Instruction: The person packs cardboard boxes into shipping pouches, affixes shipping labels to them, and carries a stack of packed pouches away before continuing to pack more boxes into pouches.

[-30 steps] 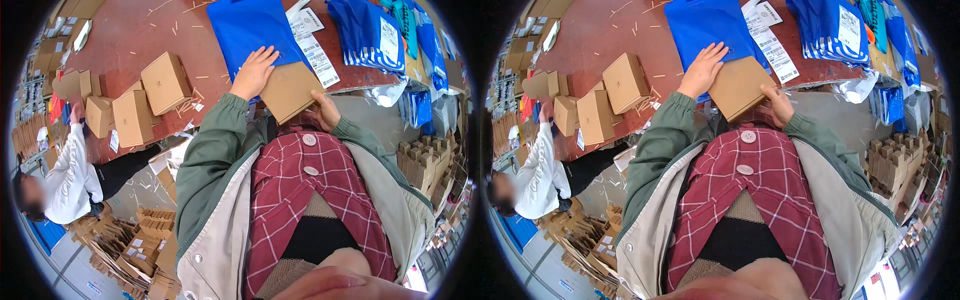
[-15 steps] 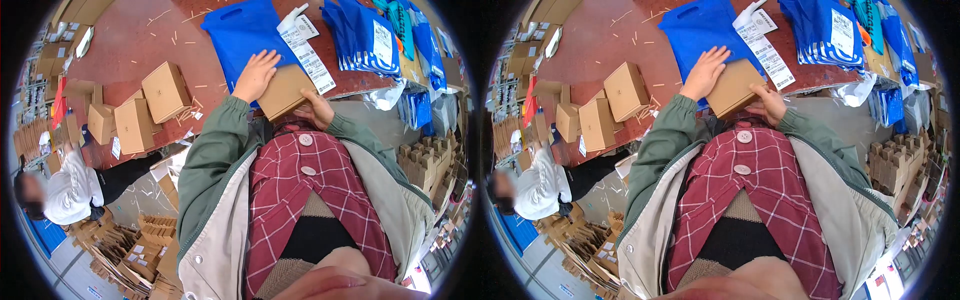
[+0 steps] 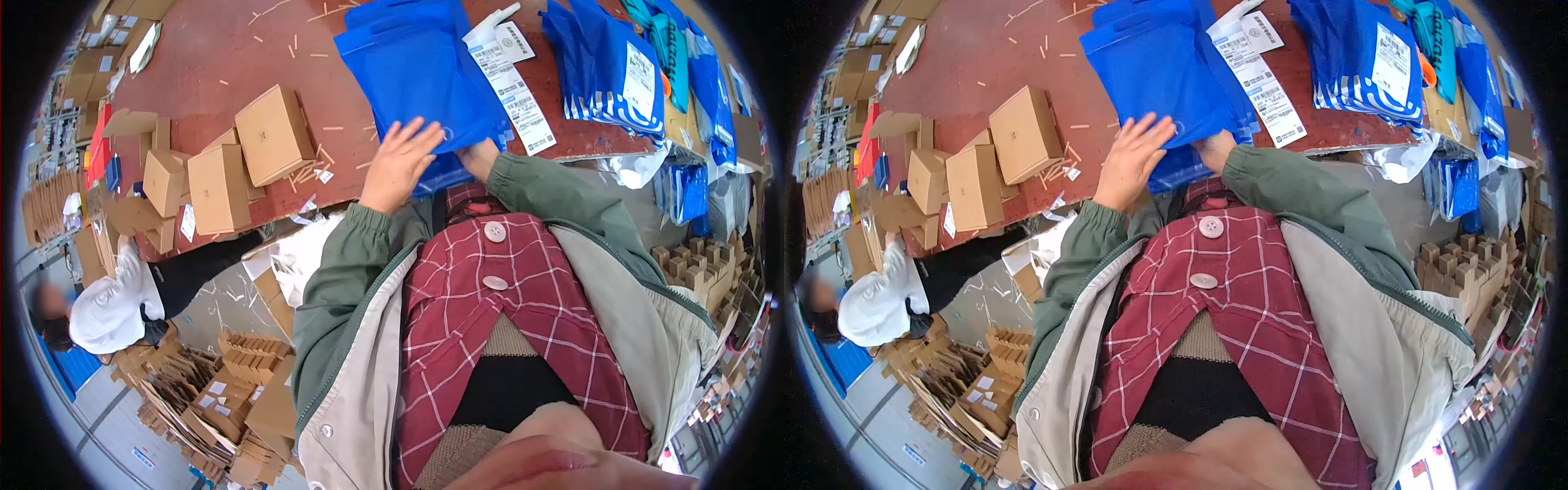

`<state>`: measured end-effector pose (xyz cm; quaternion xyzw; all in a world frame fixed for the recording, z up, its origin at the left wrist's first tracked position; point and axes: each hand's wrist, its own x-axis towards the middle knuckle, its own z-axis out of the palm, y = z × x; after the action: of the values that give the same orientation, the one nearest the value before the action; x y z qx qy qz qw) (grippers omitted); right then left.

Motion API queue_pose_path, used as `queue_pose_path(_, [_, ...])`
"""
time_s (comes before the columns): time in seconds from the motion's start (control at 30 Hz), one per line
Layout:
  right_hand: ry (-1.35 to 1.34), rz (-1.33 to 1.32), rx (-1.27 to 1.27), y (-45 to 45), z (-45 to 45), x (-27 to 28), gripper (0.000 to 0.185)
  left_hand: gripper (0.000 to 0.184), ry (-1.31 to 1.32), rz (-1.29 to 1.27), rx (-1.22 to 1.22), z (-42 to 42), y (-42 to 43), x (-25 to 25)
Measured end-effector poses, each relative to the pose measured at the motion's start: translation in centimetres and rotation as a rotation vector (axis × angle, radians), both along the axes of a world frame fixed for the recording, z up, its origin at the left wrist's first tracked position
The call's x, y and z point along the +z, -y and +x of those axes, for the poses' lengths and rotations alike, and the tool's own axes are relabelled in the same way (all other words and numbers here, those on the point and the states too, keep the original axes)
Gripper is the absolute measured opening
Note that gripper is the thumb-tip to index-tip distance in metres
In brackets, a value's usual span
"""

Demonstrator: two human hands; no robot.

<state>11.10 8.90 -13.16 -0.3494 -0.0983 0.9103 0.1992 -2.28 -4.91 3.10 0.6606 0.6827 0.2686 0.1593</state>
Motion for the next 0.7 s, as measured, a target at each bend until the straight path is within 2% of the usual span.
queue_pose_path(0.03, [0.207, 0.714, 0.251, -0.4, 0.8, -3.6, 0.027, 0.048, -0.074, 0.058, 0.2, 0.2, 0.7, -1.1])
queue_pose_path(0.07, [0.399, 1.436, 0.503, -0.5, 0.6, -3.1, 0.029, 0.052, -0.154, 0.121, 0.401, 0.4, 1.1, -1.8])
queue_pose_path(0.1, [0.464, 1.623, 0.618, -0.8, 1.6, -2.3, 0.031, 0.062, -0.165, 0.236, 0.633, 1.2, 1.1, -2.5])
queue_pose_path(0.13, [0.461, 1.619, 0.626, -0.7, 1.3, -1.2, 0.031, 0.062, -0.163, 0.23, 0.639, 1.7, 1.4, -3.1])
queue_pose_path(0.2, [0.256, 0.352, 0.217, -0.3, 0.1, 0.8, 0.029, 0.049, 0.372, -0.276, 0.922, 2.3, 2.0, -4.7])
queue_pose_path(0.23, [0.256, 0.352, 0.223, -0.3, -0.1, 2.5, 0.029, 0.03, 0.174, -0.413, 0.763, 2.2, 2.5, -6.1])
queue_pose_path(0.3, [0.322, 1.467, 0.365, 0.2, -0.1, 5.1, 0.023, 0.024, 0.233, -0.348, 0.724, 2.9, 1.9, -5.7])
queue_pose_path(0.33, [0.317, 1.462, 0.373, 0.0, -0.3, 4.5, 0.023, 0.019, 0.288, -0.283, 0.678, 3.3, 1.8, -5.3])
queue_pose_path(0.4, [0.492, 1.811, 0.407, -1.7, -1.5, 3.2, 0.025, 0.022, 0.3, -0.297, 0.652, 2.5, 2.5, -5.0])
queue_pose_path(0.43, [0.486, 1.756, 0.547, -2.8, -1.6, 3.0, 0.026, 0.023, 0.264, -0.342, 0.654, 1.7, 3.3, -5.9])
queue_pose_path(0.47, [0.479, 1.754, 0.547, -3.4, -1.3, 2.1, 0.026, 0.023, 0.228, -0.385, 0.656, 0.9, 4.0, -6.9])
queue_pose_path(0.53, [0.473, 2.064, 0.608, -3.7, -0.5, 0.6, 0.029, 0.026, 0.276, -0.421, 0.653, -0.5, 4.8, -8.3])
queue_pose_path(0.57, [0.475, 2.057, 0.615, -3.4, -0.2, 0.3, 0.029, 0.027, 0.301, -0.385, 0.696, -0.8, 5.1, -9.0])
queue_pose_path(0.6, [0.486, 1.621, 0.766, -3.0, 0.1, 0.1, 0.03, 0.029, 0.326, -0.348, 0.739, -0.8, 5.4, -9.7])
queue_pose_path(0.63, [0.483, 1.181, 0.874, -2.8, 0.5, 0.4, 0.03, 0.039, 0.283, -0.491, 0.819, -0.6, 5.1, -8.9])
queue_pose_path(0.67, [0.487, 1.177, 0.875, -2.4, 1.6, 1.9, 0.03, 0.039, 0.286, -0.495, 0.816, 0.0, 5.0, -7.4])
queue_pose_path(0.7, [0.351, 1.342, 0.936, -2.0, 3.4, 4.5, 0.033, 0.047, 0.179, -0.426, 0.867, 1.0, 5.0, -5.5])
